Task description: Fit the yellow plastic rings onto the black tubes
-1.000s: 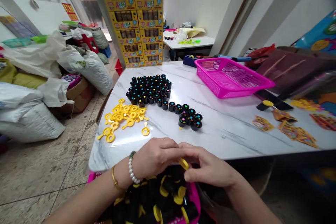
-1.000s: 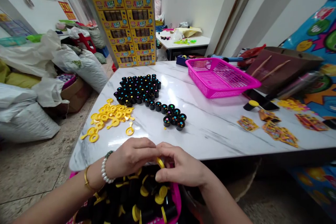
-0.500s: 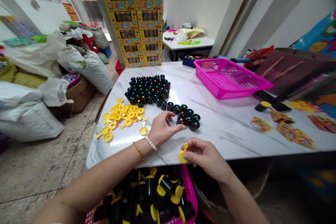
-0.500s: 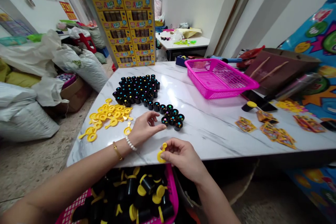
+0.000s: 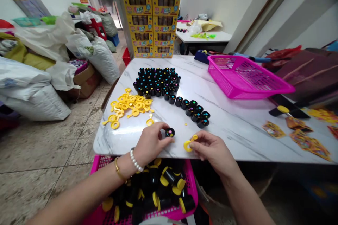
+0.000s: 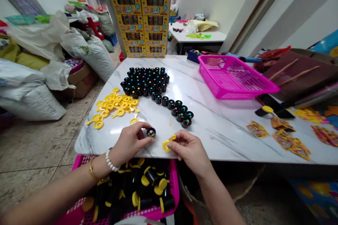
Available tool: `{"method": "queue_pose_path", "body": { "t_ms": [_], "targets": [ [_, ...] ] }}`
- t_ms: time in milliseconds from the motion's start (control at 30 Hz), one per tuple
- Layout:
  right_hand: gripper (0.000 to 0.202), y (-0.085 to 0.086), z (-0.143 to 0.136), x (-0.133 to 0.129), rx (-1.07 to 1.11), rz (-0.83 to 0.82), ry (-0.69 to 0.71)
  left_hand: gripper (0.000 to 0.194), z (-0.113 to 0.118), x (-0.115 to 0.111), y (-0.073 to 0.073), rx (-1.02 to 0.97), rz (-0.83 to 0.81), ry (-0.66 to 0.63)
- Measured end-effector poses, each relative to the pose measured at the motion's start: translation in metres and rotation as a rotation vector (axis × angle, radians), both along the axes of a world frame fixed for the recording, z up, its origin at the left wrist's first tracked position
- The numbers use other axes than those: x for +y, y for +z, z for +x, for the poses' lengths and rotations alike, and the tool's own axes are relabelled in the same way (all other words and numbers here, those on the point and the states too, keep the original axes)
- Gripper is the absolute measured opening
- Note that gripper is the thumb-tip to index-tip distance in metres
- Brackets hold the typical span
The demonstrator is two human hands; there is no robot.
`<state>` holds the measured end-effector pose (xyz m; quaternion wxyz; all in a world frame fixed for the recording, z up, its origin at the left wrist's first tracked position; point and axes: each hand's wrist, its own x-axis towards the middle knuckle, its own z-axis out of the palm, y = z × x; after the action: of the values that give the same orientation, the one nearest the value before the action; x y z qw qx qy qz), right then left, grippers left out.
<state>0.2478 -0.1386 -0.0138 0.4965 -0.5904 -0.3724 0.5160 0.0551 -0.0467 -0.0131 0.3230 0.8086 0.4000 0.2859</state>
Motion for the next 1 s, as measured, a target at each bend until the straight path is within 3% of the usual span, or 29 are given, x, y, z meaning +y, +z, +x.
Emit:
{"method": "queue_pose_path", "body": {
  "t_ms": [167,367,633,833,1000],
  "targets": [
    [0.03,0.008,-0.023,0.03,-0.005,0.02,0.082,0.024,-0.006,-0.01,-0.013,-0.036,0.084,-0.027],
    [0.029,0.009,-0.034,0.052,-0.114,0.025,0.054,0.025,-0.005,-0.008,-0.013,0.015,0.055,-0.046],
    [0.033,0.001,-0.035,0.052,-0.138,0.022,0.102,0.018,-0.007,-0.01,-0.004,0.014,0.011,-0.066],
    [0.03,0.0,-0.038,0.047,-0.172,0.054,0.129,0.023,-0.009,-0.005,0.003,-0.103,-0.327,-0.092],
    [0.029,-0.001,-0.042,0.045,-0.158,0.136,0.079,0.021,-0.006,-0.014,-0.003,-0.16,-0.269,-0.068]
  ]
}}
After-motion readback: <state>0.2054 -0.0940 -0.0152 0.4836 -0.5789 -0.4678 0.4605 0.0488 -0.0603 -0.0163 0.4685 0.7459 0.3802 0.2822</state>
